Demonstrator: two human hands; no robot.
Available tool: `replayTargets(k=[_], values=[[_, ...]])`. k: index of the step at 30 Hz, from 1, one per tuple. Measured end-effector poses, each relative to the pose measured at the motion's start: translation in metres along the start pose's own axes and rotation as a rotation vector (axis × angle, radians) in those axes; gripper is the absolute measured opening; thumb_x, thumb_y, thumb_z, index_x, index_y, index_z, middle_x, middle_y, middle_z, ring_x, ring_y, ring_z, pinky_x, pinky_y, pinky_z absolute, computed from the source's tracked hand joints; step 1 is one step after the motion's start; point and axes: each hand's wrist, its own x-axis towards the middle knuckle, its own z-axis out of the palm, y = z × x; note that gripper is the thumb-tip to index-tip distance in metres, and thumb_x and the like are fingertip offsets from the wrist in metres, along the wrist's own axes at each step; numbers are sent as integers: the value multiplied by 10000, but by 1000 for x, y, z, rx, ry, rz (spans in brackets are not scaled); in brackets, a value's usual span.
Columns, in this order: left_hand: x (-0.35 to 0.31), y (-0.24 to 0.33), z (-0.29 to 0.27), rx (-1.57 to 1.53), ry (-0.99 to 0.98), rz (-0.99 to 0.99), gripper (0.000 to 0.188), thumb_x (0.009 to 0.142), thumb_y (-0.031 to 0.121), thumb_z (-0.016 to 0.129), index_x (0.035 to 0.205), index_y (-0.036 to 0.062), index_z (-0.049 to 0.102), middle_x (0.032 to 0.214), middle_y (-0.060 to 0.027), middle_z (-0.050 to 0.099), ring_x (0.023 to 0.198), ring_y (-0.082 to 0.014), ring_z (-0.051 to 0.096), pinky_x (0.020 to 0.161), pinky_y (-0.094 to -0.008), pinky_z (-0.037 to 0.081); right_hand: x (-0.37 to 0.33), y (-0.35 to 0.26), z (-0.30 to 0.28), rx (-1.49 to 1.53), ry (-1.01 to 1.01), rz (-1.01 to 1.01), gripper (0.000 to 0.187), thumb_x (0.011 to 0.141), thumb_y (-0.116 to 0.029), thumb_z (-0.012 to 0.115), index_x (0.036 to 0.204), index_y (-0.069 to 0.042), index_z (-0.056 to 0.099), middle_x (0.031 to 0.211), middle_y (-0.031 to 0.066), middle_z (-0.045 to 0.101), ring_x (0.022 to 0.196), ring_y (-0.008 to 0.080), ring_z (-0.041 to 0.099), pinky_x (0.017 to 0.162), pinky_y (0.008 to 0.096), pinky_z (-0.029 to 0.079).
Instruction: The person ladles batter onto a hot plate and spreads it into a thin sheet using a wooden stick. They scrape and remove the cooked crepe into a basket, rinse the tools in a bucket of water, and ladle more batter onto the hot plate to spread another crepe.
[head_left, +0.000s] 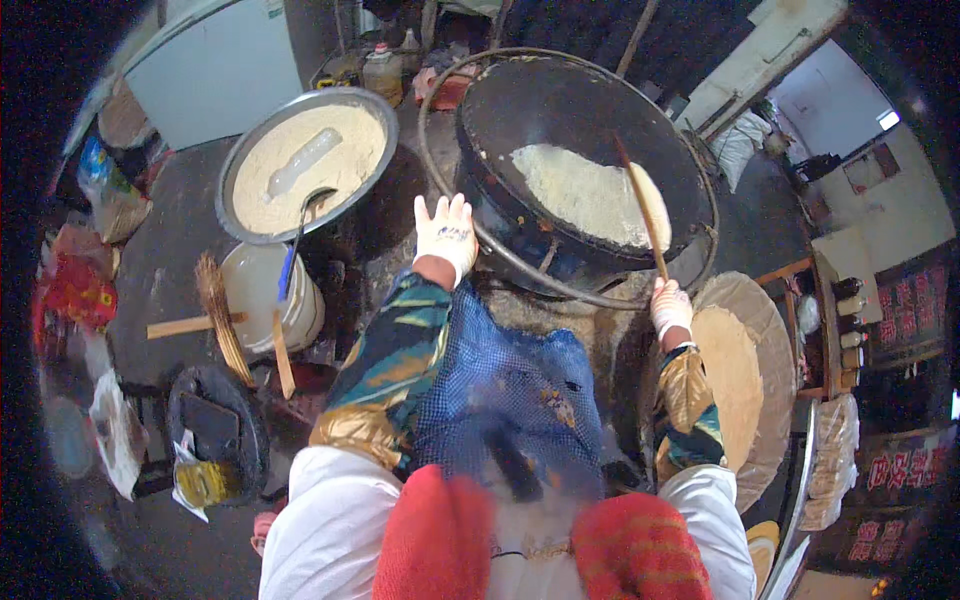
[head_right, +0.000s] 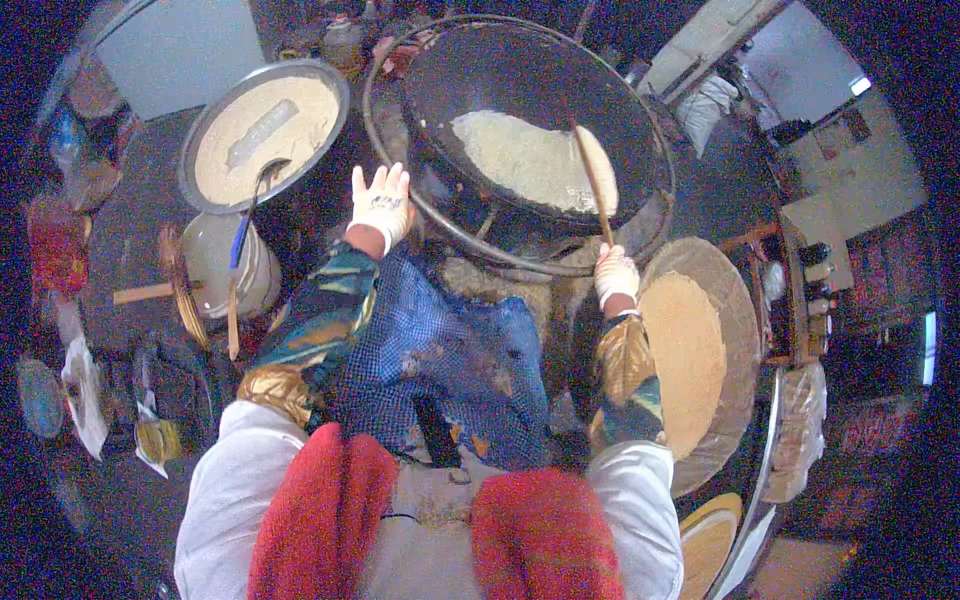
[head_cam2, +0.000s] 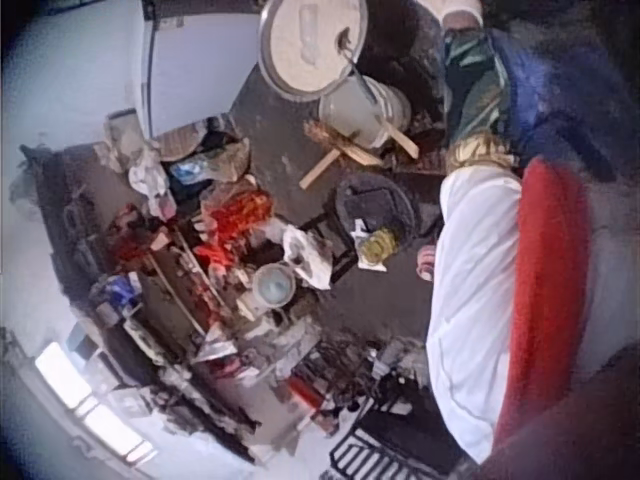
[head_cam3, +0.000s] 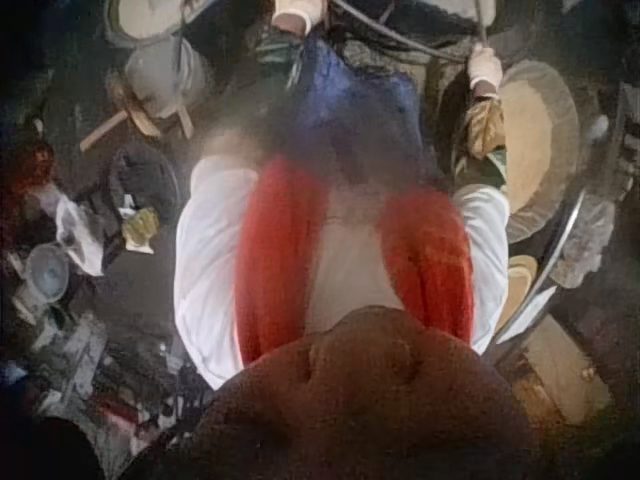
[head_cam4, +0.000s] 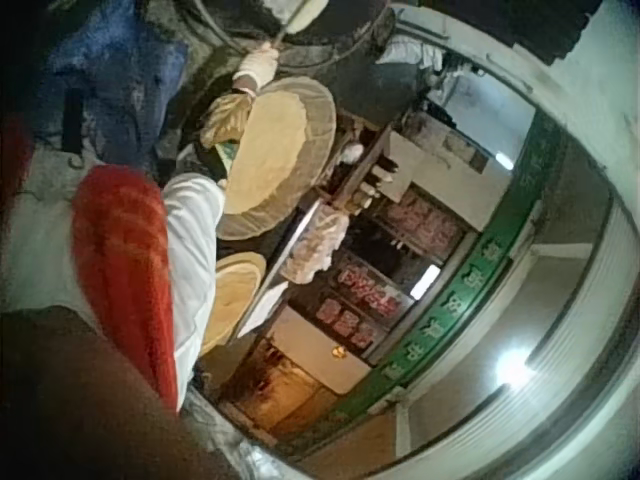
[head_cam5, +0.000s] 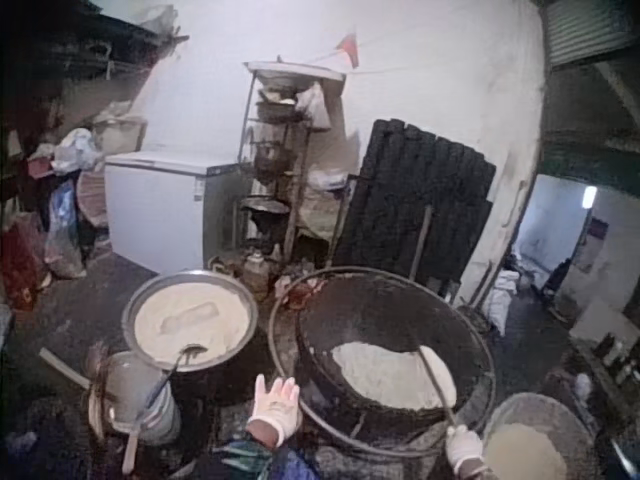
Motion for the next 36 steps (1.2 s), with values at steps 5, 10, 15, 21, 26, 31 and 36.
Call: replayTargets(k=[5, 10, 15, 21, 26, 31, 36], values=[[-7, 17, -22, -81, -45, -40, 378, 820, 251, 475, 1116, 33, 561, 1222, -111, 515, 1167, -276, 438, 1058, -590, 132, -12, -27, -10, 64, -6, -117, 387, 938, -434, 390, 929, -67, 512, 770, 242, 621, 750, 428, 602, 697, 526, 463], [-49, 109, -27, -140, -139, 286, 514, 818, 291, 470, 1236, -8, 481, 1326, -151, 460, 1292, -279, 356, 1089, -570, 95, -10, -4, -7, 13, -73, 56, 446, 943, -429, 361, 908, -34, 564, 872, 255, 632, 865, 425, 600, 772, 517, 453], [-55, 104, -8, 4, -104, 242, 544, 877, 288, 406, 1322, -24, 405, 1402, -160, 391, 1334, -310, 308, 1091, -596, 66, -22, -37, -25, 73, 28, -189, 398, 939, -429, 407, 847, -77, 567, 768, 242, 620, 771, 446, 596, 702, 523, 469], [-46, 86, 12, 6, 25, 248, 526, 858, 292, 444, 1278, -24, 456, 1357, -182, 440, 1293, -331, 368, 1083, -616, 68, -2, -10, -15, 38, -43, 55, 421, 948, -412, 366, 912, -44, 566, 833, 251, 628, 843, 408, 606, 757, 505, 468], [-43, 77, -1, 0, -21, 194, 525, 842, 306, 474, 1260, -13, 464, 1346, -172, 452, 1301, -314, 362, 1074, -630, 47, -8, -15, -5, -31, -133, 31, 413, 947, -426, 354, 958, -59, 543, 873, 215, 647, 835, 384, 622, 764, 497, 480], [-36, 61, 5, 29, -28, 165, 512, 859, 291, 444, 1279, -1, 455, 1380, -164, 421, 1319, -310, 341, 1069, -638, 26, 9, -16, -7, 59, -10, 20, 402, 940, -407, 371, 901, -63, 575, 864, 217, 650, 799, 387, 631, 733, 499, 488], [-32, 41, 0, 54, -155, 79, 444, 958, 139, 212, 1361, 39, 368, 1459, -137, 317, 1379, -292, 228, 1102, -589, -10, -27, -24, -5, 23, -175, 19, 400, 946, -417, 350, 957, -61, 534, 833, 209, 654, 795, 360, 642, 696, 466, 504]])
